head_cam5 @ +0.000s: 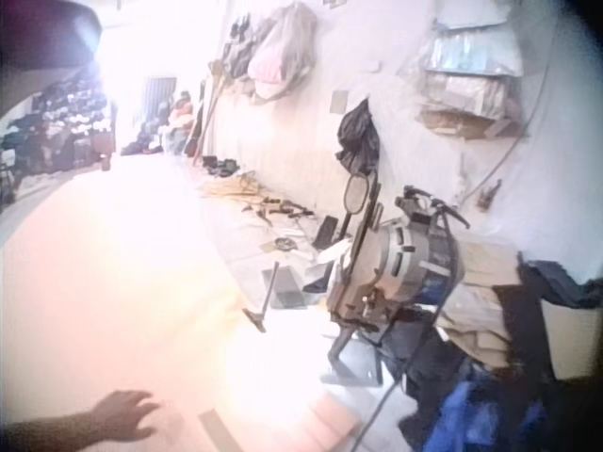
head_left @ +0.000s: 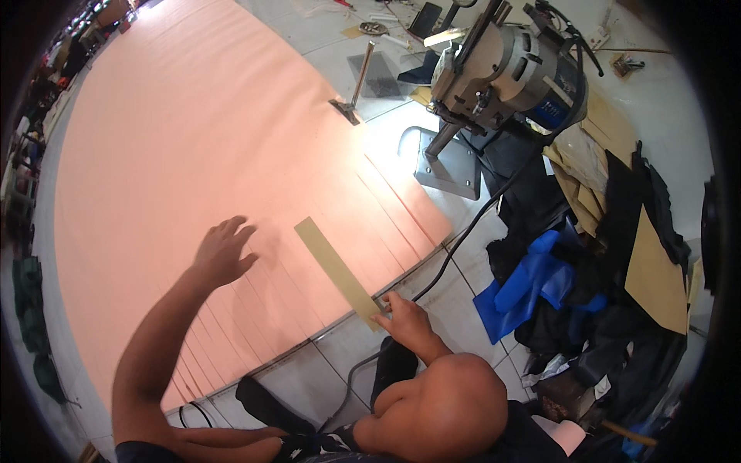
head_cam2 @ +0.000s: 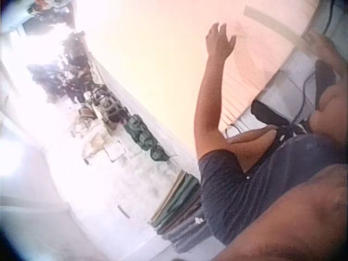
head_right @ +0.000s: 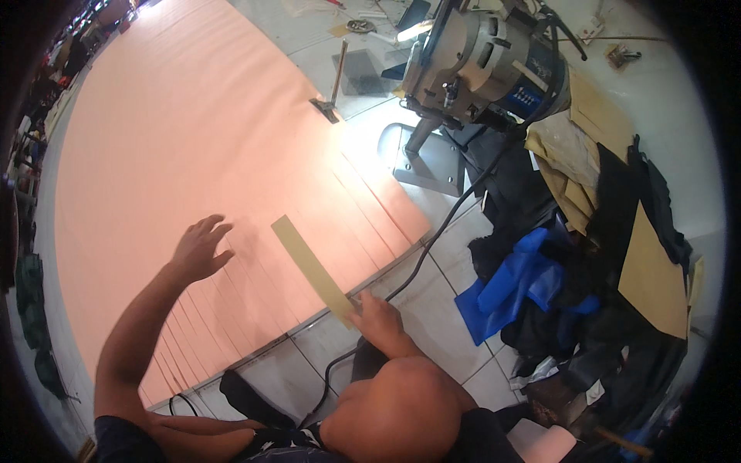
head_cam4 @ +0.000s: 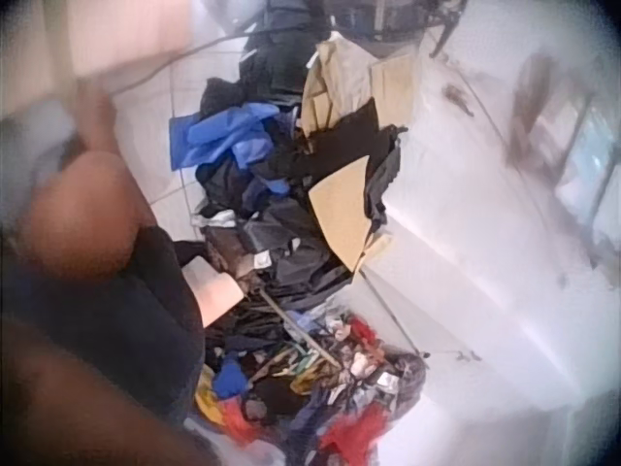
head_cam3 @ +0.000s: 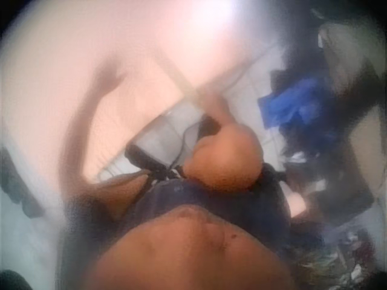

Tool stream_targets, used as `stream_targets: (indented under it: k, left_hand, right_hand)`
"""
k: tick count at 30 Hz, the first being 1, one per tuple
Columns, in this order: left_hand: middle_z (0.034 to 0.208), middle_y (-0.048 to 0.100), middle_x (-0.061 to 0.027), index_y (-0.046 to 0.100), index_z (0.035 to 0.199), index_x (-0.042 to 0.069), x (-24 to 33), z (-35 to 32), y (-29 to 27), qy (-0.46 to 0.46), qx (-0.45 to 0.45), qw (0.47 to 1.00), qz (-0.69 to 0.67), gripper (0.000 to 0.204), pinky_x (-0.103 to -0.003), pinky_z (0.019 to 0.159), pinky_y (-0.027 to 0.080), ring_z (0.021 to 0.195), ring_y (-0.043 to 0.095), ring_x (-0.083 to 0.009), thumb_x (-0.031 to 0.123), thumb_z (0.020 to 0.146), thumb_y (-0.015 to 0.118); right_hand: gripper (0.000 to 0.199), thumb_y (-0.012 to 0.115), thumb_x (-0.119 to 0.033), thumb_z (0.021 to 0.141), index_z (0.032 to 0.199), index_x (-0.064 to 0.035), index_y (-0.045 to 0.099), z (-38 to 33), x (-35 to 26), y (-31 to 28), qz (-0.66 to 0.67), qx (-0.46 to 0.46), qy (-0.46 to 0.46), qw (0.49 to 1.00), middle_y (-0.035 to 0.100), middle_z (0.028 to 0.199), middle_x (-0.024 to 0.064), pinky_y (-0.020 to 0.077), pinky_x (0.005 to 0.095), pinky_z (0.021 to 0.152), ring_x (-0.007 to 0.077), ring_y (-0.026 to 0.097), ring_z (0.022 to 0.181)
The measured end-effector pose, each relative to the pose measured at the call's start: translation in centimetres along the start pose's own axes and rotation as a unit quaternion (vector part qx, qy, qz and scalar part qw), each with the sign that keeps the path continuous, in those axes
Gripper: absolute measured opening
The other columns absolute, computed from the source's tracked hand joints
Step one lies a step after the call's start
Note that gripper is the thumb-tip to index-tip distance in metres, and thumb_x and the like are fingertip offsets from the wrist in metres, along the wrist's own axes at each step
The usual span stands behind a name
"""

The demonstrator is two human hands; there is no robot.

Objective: The person sits on the floor and uses a ruler and pencil to draw straight lines on a large pink sheet. They then retrieve a router and position it over the marked sheet, preparing to cut along the lines.

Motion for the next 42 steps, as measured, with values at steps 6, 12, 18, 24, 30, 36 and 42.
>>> stream_targets:
  k: [6, 12, 18, 24, 30, 36, 42]
  left_hand:
    - [0.144, 0.056, -0.0188, 0.063, 0.133, 0.007, -6.2, -8.4, -1.0, -0.066, -0.144, 0.987, 0.037, 0.057, -0.05, 0.109, 0.044, 0.135, 0.052, -0.0377, 0.036, 0.087, 0.077]
    - [0.141, 0.058, -0.0193, 0.063, 0.135, 0.006, -10.8, -13.8, 4.8, -0.147, -0.184, 0.971, -0.044, 0.064, -0.048, 0.106, 0.047, 0.13, 0.056, -0.0381, 0.04, 0.084, 0.079]
    - [0.144, 0.056, -0.0203, 0.061, 0.138, 0.005, -11.8, -12.9, 6.2, -0.142, -0.145, 0.977, -0.059, 0.067, -0.049, 0.109, 0.045, 0.132, 0.055, -0.0387, 0.041, 0.084, 0.078]
    - [0.147, 0.053, -0.0213, 0.06, 0.139, 0.006, -10.0, -12.2, 6.4, -0.13, -0.165, 0.976, -0.052, 0.067, -0.049, 0.111, 0.044, 0.133, 0.054, -0.04, 0.04, 0.084, 0.078]
    - [0.146, 0.054, -0.0219, 0.061, 0.137, 0.006, -8.6, -11.6, 6.2, -0.133, -0.166, 0.975, -0.072, 0.064, -0.049, 0.11, 0.045, 0.132, 0.054, -0.0405, 0.038, 0.085, 0.078]
    - [0.14, 0.058, -0.021, 0.063, 0.134, 0.007, -6.3, -8.9, 5.7, -0.055, -0.117, 0.988, -0.079, 0.059, -0.05, 0.108, 0.046, 0.13, 0.055, -0.0401, 0.033, 0.085, 0.08]
    - [0.133, 0.064, -0.0158, 0.065, 0.132, 0.006, -3.8, -2.7, 1.0, -0.003, -0.12, 0.992, -0.036, 0.053, -0.047, 0.104, 0.049, 0.125, 0.059, -0.035, 0.032, 0.087, 0.078]
  right_hand:
    - [0.033, 0.071, -0.032, 0.094, 0.113, -0.0066, 0.064, 0.2, 1.5, 2.0, -0.05, -0.047, 0.042, 0.997, 0.073, 0.105, 0.021, 0.053, 0.0528, 0.086, 0.0431, 0.068, 0.101]
    - [0.025, 0.065, -0.03, 0.096, 0.108, -0.0077, 0.066, -1.6, -0.1, 0.0, -0.011, -0.047, -0.016, 0.999, 0.072, 0.103, 0.0162, 0.0542, 0.0496, 0.083, 0.0397, 0.069, 0.099]
    - [0.024, 0.064, -0.028, 0.096, 0.112, -0.0094, 0.068, -2.3, -0.6, -2.2, -0.029, 0.01, -0.056, 0.998, 0.072, 0.103, 0.0156, 0.055, 0.0482, 0.081, 0.0389, 0.069, 0.097]
    - [0.022, 0.066, -0.025, 0.097, 0.112, -0.0084, 0.068, -2.5, -1.9, -1.0, 0.015, 0.045, -0.115, 0.992, 0.072, 0.098, 0.0126, 0.0548, 0.0447, 0.078, 0.0353, 0.069, 0.092]
    - [0.027, 0.061, -0.029, 0.1, 0.119, -0.0105, 0.065, -2.1, -1.9, -1.2, 0.019, -0.004, -0.101, 0.995, 0.07, 0.108, 0.0149, 0.0543, 0.0477, 0.084, 0.0371, 0.068, 0.102]
    - [0.026, 0.063, -0.027, 0.1, 0.119, -0.0108, 0.066, -1.8, -1.2, -3.3, 0.063, -0.009, -0.102, 0.993, 0.071, 0.106, 0.014, 0.0546, 0.0474, 0.082, 0.0373, 0.068, 0.099]
    - [0.027, 0.064, -0.028, 0.098, 0.117, -0.0105, 0.071, -1.6, -2.2, -9.1, -0.003, 0.003, -0.148, 0.989, 0.074, 0.107, 0.0135, 0.0554, 0.0431, 0.083, 0.0348, 0.07, 0.1]
Point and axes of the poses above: each hand's wrist, its own z-axis towards the middle knuckle, its own y-axis out of the palm, x = y × z, the point moved 8 cm from there along z, towards the middle knuckle
